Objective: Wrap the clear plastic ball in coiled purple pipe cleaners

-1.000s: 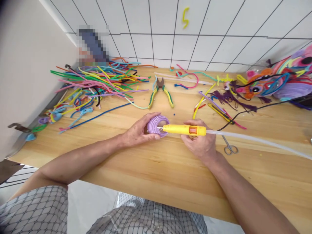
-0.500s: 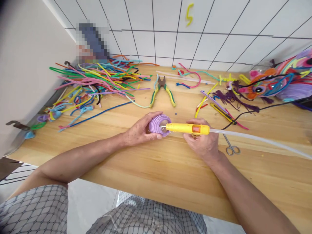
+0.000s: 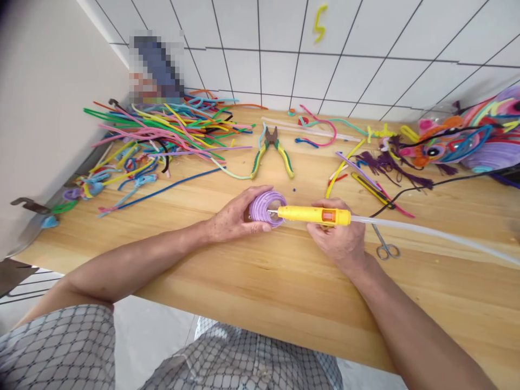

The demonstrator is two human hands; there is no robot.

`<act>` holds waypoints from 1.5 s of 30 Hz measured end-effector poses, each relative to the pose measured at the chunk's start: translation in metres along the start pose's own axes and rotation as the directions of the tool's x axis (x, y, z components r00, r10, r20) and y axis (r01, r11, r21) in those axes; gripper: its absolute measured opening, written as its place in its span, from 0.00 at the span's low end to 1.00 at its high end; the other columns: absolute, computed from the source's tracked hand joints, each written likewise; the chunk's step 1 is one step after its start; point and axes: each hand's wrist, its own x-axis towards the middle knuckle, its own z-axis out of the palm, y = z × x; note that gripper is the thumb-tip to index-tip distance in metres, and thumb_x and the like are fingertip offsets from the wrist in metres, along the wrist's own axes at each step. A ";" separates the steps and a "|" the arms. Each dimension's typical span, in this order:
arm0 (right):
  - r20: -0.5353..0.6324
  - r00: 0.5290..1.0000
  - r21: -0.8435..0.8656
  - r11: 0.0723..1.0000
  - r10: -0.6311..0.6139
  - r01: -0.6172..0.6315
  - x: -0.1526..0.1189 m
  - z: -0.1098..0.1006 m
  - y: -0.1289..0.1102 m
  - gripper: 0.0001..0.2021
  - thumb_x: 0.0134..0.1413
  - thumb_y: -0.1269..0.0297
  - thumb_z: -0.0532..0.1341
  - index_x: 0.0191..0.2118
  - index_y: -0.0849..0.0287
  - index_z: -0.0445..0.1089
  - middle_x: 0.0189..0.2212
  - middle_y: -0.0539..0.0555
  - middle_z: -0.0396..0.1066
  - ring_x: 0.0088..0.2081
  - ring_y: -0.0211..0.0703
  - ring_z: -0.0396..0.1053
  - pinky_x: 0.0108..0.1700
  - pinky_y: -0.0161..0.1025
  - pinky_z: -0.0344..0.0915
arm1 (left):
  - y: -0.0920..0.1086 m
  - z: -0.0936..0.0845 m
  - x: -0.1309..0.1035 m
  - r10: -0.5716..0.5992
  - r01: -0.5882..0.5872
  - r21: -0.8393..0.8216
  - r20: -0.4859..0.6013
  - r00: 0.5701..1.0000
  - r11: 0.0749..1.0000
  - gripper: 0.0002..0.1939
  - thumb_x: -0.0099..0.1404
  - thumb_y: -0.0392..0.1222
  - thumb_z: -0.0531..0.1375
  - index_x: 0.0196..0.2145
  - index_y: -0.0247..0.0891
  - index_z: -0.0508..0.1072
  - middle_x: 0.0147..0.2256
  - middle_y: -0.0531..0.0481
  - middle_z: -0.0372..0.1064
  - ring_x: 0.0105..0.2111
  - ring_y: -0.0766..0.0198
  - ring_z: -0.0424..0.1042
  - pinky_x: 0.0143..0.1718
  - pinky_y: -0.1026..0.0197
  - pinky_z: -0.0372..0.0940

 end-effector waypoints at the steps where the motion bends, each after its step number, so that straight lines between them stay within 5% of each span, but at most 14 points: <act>1: -0.003 1.000 0.000 1.000 0.000 0.000 0.000 0.000 0.000 0.09 0.49 0.66 0.65 0.39 0.52 0.75 0.34 0.55 0.81 0.34 0.53 0.80 0.36 0.47 0.81 | 0.000 0.000 0.000 -0.005 0.005 -0.001 0.001 1.000 1.000 0.47 0.66 0.67 0.69 0.73 0.41 0.62 0.68 0.33 0.69 0.67 0.42 0.71 0.70 0.39 0.66; 45: -0.069 0.997 0.005 0.999 -0.043 0.044 0.000 0.003 0.001 0.07 0.50 0.67 0.64 0.37 0.50 0.74 0.31 0.52 0.81 0.29 0.50 0.79 0.30 0.44 0.77 | -0.002 0.002 0.002 0.038 -0.039 -0.026 -0.007 0.999 0.999 0.45 0.66 0.65 0.69 0.73 0.42 0.63 0.68 0.35 0.69 0.68 0.42 0.70 0.71 0.40 0.65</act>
